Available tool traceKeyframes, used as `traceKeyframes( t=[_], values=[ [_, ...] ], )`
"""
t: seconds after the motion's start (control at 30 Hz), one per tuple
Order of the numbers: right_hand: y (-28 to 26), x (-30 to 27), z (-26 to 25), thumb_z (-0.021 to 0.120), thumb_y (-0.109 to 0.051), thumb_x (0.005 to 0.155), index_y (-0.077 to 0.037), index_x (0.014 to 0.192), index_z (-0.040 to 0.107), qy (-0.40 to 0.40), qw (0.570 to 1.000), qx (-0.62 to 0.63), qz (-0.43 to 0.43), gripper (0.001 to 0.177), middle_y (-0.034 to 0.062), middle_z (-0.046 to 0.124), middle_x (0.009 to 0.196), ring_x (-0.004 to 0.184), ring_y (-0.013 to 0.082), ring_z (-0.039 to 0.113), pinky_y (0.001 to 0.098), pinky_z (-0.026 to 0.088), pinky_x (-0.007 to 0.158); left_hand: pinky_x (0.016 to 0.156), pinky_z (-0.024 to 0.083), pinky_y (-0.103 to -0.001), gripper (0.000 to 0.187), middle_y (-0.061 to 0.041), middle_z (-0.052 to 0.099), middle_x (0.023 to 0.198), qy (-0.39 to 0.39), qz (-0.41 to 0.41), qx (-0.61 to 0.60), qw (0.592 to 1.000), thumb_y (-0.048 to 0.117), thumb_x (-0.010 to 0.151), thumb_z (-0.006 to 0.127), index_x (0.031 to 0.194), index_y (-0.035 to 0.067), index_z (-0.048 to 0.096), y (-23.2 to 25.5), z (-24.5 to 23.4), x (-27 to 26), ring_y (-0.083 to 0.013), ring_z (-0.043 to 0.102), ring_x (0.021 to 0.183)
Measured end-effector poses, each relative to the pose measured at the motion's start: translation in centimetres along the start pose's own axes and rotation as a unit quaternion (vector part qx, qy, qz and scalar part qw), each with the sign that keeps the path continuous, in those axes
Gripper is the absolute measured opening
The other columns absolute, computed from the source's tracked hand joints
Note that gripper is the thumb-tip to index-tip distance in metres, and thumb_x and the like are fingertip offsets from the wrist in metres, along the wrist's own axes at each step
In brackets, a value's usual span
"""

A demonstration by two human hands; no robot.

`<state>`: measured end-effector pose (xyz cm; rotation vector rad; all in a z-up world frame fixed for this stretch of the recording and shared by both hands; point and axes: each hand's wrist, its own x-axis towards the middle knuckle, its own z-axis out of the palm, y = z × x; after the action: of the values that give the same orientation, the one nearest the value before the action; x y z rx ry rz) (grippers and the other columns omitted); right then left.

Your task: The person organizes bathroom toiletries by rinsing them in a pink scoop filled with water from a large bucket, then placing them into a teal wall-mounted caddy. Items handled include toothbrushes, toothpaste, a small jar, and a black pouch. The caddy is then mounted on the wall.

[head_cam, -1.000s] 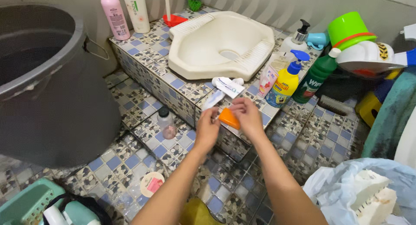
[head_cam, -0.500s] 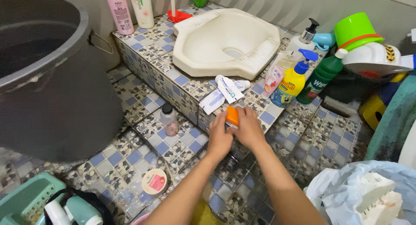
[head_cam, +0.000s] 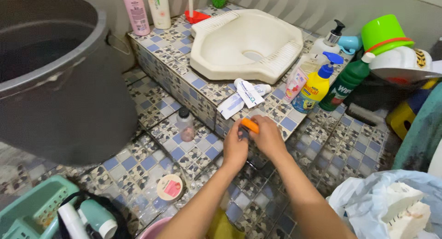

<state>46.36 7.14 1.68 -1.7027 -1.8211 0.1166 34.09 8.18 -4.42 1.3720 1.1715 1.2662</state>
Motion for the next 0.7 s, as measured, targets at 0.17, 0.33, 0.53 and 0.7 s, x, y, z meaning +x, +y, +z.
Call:
traceKeyframes(
  t=[0.17,0.33,0.53,0.7],
  values=[
    [-2.5,1.0,0.2,0.076,-0.024,0.084,-0.007,0.107,0.071,-0.063,0.957,0.163,0.229,0.029,0.0089,0.072,0.082,0.078,0.0262,0.071,0.0402,0.055,0.073,0.086,0.054,-0.034,0.059,-0.011,0.068,0.124,0.019,0.001,0.006,1.000,0.000,0.082,0.062,0.140,0.012,0.055,1.4,-2.5,-0.1,-0.0219,0.067,0.100],
    [-8.4,0.9,1.9,0.070,-0.019,0.090,0.000,0.112,0.068,-0.231,0.807,0.487,0.241,0.029,0.0077,0.071,0.093,0.079,0.0149,0.067,0.0273,0.055,0.071,0.088,0.055,-0.034,0.053,-0.012,0.070,0.113,0.011,-0.006,0.011,1.000,0.012,0.087,0.064,0.139,0.008,0.056,2.6,-11.0,-0.3,-0.0222,0.068,0.099],
    [-19.9,0.8,5.4,0.070,-0.020,0.090,0.002,0.119,0.063,-0.421,0.718,0.511,0.215,0.038,0.0106,0.072,0.101,0.085,0.0145,0.072,0.0262,0.060,0.077,0.073,0.049,-0.031,0.027,-0.003,0.069,0.102,0.006,-0.222,-0.173,0.959,0.023,0.092,0.062,0.117,0.012,0.065,6.1,-26.1,-2.8,-0.0111,0.063,0.087],
    [-30.2,-1.4,11.4,0.071,-0.019,0.088,0.001,0.122,0.063,-0.516,0.689,0.471,0.193,0.040,0.0110,0.071,0.105,0.087,0.0161,0.073,0.0281,0.062,0.079,0.067,0.046,-0.032,0.022,-0.003,0.070,0.090,0.097,-0.278,-0.189,0.937,0.020,0.090,0.067,0.109,0.010,0.071,5.2,-38.0,-7.0,-0.0126,0.060,0.075]
  ],
)
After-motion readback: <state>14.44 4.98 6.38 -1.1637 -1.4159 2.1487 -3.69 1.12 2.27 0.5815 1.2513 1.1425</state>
